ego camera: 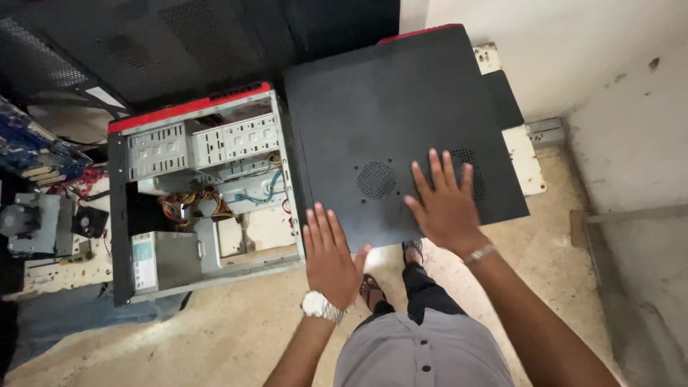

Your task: The person places a side panel onto a computer case, secures it by tightening a screw with a screwdriver, and cleans the exterior with a brush.

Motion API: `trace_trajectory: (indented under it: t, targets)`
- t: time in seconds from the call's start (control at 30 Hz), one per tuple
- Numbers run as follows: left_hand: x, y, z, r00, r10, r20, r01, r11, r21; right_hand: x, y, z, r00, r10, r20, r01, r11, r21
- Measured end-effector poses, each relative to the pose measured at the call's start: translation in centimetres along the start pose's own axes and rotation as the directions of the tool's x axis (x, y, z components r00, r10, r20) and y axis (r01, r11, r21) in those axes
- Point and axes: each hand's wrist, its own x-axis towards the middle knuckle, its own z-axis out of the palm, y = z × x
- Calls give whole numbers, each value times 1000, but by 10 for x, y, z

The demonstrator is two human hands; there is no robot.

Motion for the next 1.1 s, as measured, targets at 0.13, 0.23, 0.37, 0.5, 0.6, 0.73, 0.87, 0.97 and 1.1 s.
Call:
trace_trajectory:
  t: [0.13, 0.23, 0.37, 0.5, 0.6, 0.73, 0.87, 0.97, 1.1]
  targets:
    - [-29, -13, -8, 995, 54, 81, -51, 998, -37, -7, -96, -5, 952, -277, -127, 289, 954, 85]
    - [-39, -24, -1, 989, 62, 137, -63, 998, 0, -54, -122, -13, 855, -516, -52, 452, 693, 562]
    - [-41, -18, -21, 978, -5, 210, 2, 1000, 12, -71, -42, -3, 939, -204, -277, 331, 755, 566]
    - [-41, -9, -6, 980, -41, 194, 23, 995, 92, -78, -1, 46, 956, 38, -291, 4, 990, 144]
    - [-31, 8, -15, 971, -111, 212, 81, 986, 144, -101, -74, -2, 881, -268, -389, 434, 784, 444]
    - [-12, 29, 1, 995, 54, 88, -74, 969, 234, -112, -29, -83, 919, -374, -129, 271, 356, 894]
    - [24, 80, 10, 973, 198, 121, -219, 955, 202, -156, 80, -37, 988, -43, -151, 141, 664, 735]
    - [48, 130, 11, 959, 252, 130, -265, 959, 98, -183, 160, -12, 976, 111, -187, 37, 761, 648]
    - [64, 176, 16, 972, 201, 124, -227, 940, 254, -185, 243, 35, 948, 306, 83, -292, 742, 603]
